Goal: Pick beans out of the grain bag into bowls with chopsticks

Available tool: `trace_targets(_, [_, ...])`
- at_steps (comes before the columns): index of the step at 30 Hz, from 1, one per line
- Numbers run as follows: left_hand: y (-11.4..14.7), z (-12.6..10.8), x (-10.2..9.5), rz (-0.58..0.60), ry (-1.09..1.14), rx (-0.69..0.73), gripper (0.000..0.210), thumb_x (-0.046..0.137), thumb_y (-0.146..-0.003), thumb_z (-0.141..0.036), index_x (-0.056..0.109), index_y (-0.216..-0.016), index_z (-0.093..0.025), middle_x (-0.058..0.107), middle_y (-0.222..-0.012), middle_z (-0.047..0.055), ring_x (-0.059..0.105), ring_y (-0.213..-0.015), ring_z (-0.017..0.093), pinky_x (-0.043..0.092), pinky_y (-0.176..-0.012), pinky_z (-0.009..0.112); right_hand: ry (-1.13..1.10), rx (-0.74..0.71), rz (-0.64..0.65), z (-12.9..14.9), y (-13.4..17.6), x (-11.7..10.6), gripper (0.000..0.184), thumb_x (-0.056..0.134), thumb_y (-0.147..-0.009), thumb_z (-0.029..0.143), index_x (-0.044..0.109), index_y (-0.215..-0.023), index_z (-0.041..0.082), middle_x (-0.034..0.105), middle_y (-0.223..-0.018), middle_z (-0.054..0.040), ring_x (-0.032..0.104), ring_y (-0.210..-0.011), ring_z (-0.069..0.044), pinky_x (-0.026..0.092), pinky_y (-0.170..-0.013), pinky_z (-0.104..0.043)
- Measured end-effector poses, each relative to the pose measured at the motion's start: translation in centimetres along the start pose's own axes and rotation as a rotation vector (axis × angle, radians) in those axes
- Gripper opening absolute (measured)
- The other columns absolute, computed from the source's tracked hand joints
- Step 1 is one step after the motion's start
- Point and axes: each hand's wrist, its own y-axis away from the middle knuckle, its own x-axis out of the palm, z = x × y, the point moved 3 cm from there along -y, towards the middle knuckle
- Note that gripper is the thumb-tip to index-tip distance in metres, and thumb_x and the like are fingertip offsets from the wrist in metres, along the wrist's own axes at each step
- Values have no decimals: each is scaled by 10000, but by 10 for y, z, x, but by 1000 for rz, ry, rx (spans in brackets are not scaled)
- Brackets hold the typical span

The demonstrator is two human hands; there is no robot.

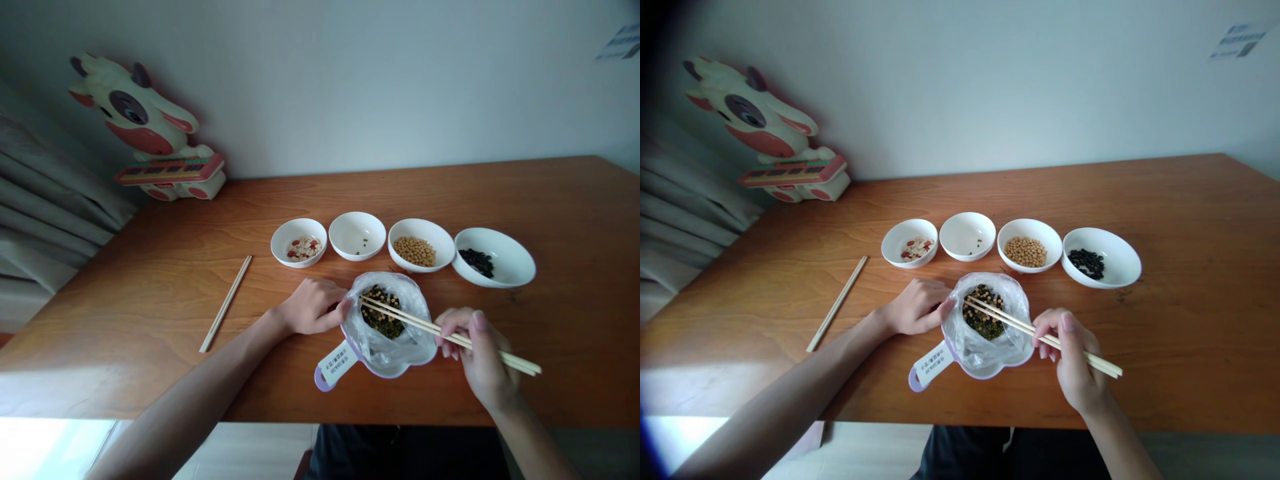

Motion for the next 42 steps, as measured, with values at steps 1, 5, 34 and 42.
trace_targets(1, [0,0,0,0,0,1,461,315,-1122,-394,529,-768,-189,629,-734,48,556,-655,157,377,-651,313,-4,2,-4,0,0,0,513,387,-1088,489,696,-776,223,645,-710,-47,544,-545,-146,401,-488,-307])
trace_targets(5, [0,0,0,-2,-1,3,453,322,-1120,-389,524,-768,-189,631,-736,46,551,-649,154,374,-652,313,-28,0,-8,0,1,0,518,379,-1095,477,706,-786,221,655,-722,-45,563,-573,-144,417,-507,-302])
trace_targets(34, [0,0,0,3,0,-1,453,315,-1122,-397,513,-770,-191,619,-724,45,553,-650,159,378,-658,312,-67,4,-28,5,1,-6,705,296,-1019,709,711,-728,220,606,-671,-69,543,-580,-178,431,-498,-310])
trace_targets(42, [0,1,1,-8,3,3,437,330,-1118,-389,508,-770,-191,614,-722,38,549,-647,158,369,-653,320,-32,0,16,7,-1,-1,750,251,-1013,741,685,-695,219,607,-653,-56,525,-527,-159,412,-472,-298])
